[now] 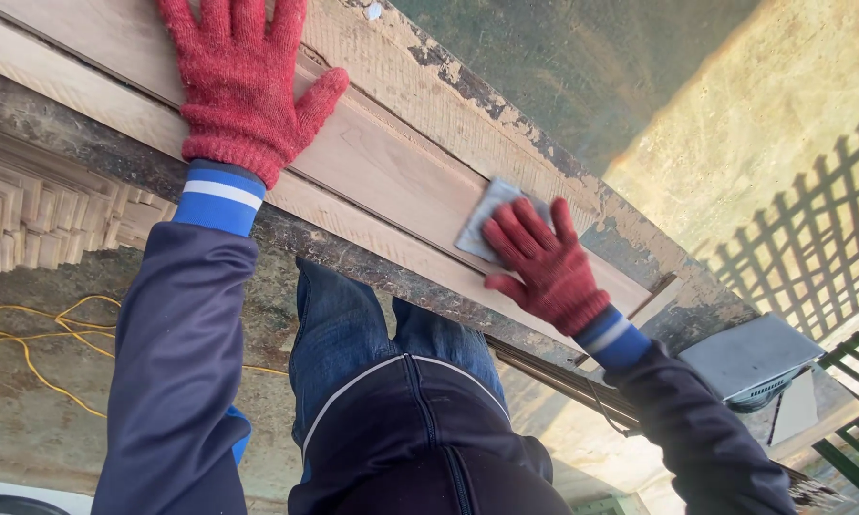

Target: Sanding wooden boards manually using sandpaper and with an electric orbital sander.

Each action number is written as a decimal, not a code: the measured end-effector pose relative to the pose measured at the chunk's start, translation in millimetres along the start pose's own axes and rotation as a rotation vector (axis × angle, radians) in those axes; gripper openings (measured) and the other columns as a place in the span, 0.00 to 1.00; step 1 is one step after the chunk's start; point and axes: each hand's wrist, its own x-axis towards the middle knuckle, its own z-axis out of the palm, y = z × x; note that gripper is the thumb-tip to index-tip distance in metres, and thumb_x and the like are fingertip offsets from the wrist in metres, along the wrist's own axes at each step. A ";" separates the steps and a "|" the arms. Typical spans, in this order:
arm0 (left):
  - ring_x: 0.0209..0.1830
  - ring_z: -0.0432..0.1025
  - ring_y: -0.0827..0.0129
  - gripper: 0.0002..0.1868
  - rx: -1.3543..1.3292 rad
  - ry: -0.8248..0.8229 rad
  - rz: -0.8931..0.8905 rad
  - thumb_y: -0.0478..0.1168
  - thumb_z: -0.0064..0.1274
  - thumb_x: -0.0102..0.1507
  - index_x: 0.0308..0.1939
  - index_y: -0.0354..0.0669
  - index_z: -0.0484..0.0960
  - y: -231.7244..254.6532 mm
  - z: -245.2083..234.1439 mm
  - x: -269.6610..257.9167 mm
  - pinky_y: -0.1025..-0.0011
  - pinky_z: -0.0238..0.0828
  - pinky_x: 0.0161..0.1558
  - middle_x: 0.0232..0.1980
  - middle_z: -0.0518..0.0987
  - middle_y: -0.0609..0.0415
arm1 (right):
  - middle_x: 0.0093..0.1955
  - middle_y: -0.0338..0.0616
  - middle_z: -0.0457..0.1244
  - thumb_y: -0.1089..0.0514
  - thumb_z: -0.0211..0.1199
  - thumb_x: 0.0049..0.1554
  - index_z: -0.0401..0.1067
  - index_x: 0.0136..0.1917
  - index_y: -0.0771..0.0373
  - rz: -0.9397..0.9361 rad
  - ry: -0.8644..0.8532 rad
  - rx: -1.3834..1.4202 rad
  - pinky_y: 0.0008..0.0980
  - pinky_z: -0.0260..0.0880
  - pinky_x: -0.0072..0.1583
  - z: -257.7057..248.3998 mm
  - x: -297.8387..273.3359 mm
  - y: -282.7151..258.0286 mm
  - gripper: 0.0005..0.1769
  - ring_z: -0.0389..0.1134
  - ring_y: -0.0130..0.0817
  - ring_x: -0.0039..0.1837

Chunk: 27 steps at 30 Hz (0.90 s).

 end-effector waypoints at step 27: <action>0.70 0.57 0.21 0.39 0.044 0.018 -0.032 0.57 0.59 0.77 0.79 0.30 0.66 -5.6 7.7 -1.2 0.25 0.37 0.64 0.75 0.60 0.23 | 0.75 0.50 0.59 0.24 0.39 0.62 0.65 0.73 0.62 -0.094 0.116 0.124 0.70 0.49 0.75 13.0 128.3 -63.7 0.46 0.59 0.55 0.76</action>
